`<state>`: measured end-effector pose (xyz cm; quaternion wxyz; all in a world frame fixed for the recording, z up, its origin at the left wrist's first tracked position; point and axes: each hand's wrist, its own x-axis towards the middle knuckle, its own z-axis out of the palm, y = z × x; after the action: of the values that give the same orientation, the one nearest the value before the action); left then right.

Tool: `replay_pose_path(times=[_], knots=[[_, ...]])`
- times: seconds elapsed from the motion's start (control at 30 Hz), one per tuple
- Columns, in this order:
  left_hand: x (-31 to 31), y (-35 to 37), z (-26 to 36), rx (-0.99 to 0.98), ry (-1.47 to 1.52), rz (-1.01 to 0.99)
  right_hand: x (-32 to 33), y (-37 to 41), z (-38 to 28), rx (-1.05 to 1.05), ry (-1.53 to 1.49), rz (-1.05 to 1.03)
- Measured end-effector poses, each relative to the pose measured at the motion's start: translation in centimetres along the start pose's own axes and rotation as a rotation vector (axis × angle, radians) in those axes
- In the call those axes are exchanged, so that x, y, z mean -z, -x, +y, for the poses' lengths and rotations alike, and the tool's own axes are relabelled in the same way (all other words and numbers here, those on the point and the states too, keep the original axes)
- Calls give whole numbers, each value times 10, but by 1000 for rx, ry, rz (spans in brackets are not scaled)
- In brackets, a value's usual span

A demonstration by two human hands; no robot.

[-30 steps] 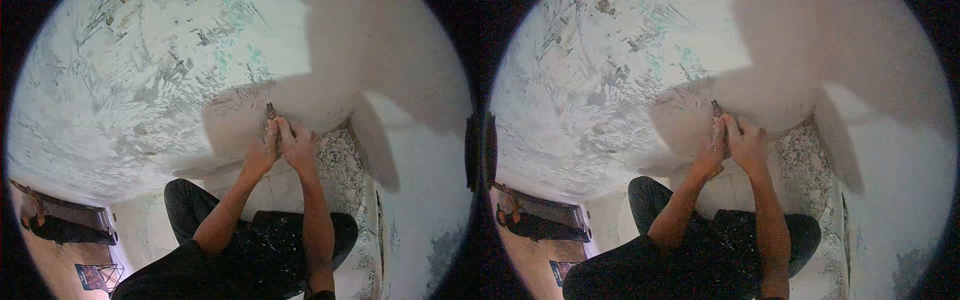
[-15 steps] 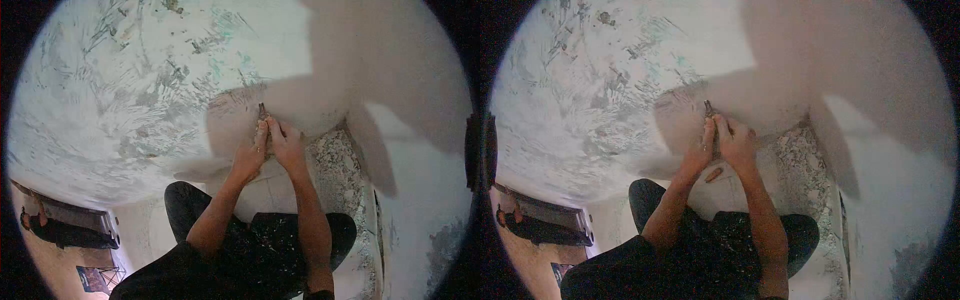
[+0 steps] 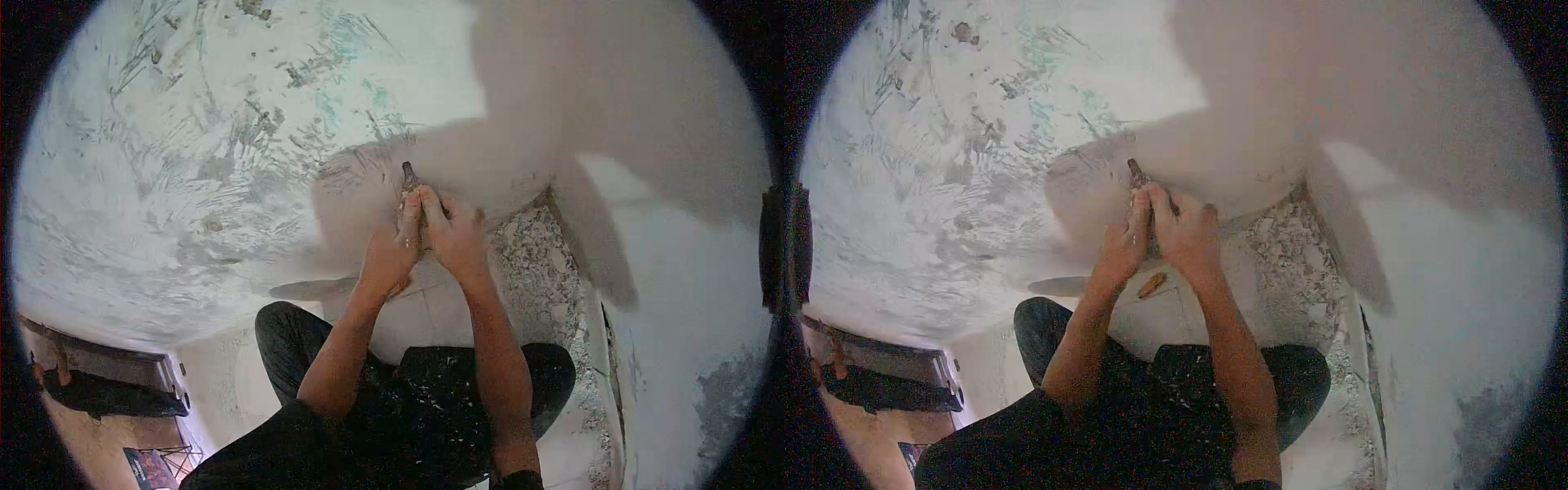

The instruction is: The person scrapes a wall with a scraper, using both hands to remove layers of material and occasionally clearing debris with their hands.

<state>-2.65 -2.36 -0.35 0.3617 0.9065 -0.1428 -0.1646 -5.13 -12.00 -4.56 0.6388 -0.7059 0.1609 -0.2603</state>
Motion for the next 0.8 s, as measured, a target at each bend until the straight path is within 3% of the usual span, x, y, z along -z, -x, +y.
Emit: replay_pose_path(times=[0.1,0.17,0.2,0.27,0.4,0.47,0.5,0.57,0.67,0.8], knots=[[-4,0,-3,-64,143,-10,5,5,-9,-20,12,26],[-10,8,17,94,354,-62,11,6,-14,133,184,118],[-13,4,10,94,354,-63,12,5,-14,132,183,119],[-24,-6,-10,30,192,185,14,2,-14,73,199,78],[-2,-1,-4,72,94,102,-3,-4,3,57,18,39],[-2,-9,-31,-350,-156,184,-8,0,-3,86,-73,91],[-1,-7,-28,-342,-156,184,-8,2,-2,82,-74,85],[-2,-6,-13,-55,70,66,-5,2,-1,106,13,109],[-16,-5,-11,-78,197,177,5,2,-11,42,158,102],[-2,-3,-3,-92,171,142,-4,-3,-5,105,45,85]])
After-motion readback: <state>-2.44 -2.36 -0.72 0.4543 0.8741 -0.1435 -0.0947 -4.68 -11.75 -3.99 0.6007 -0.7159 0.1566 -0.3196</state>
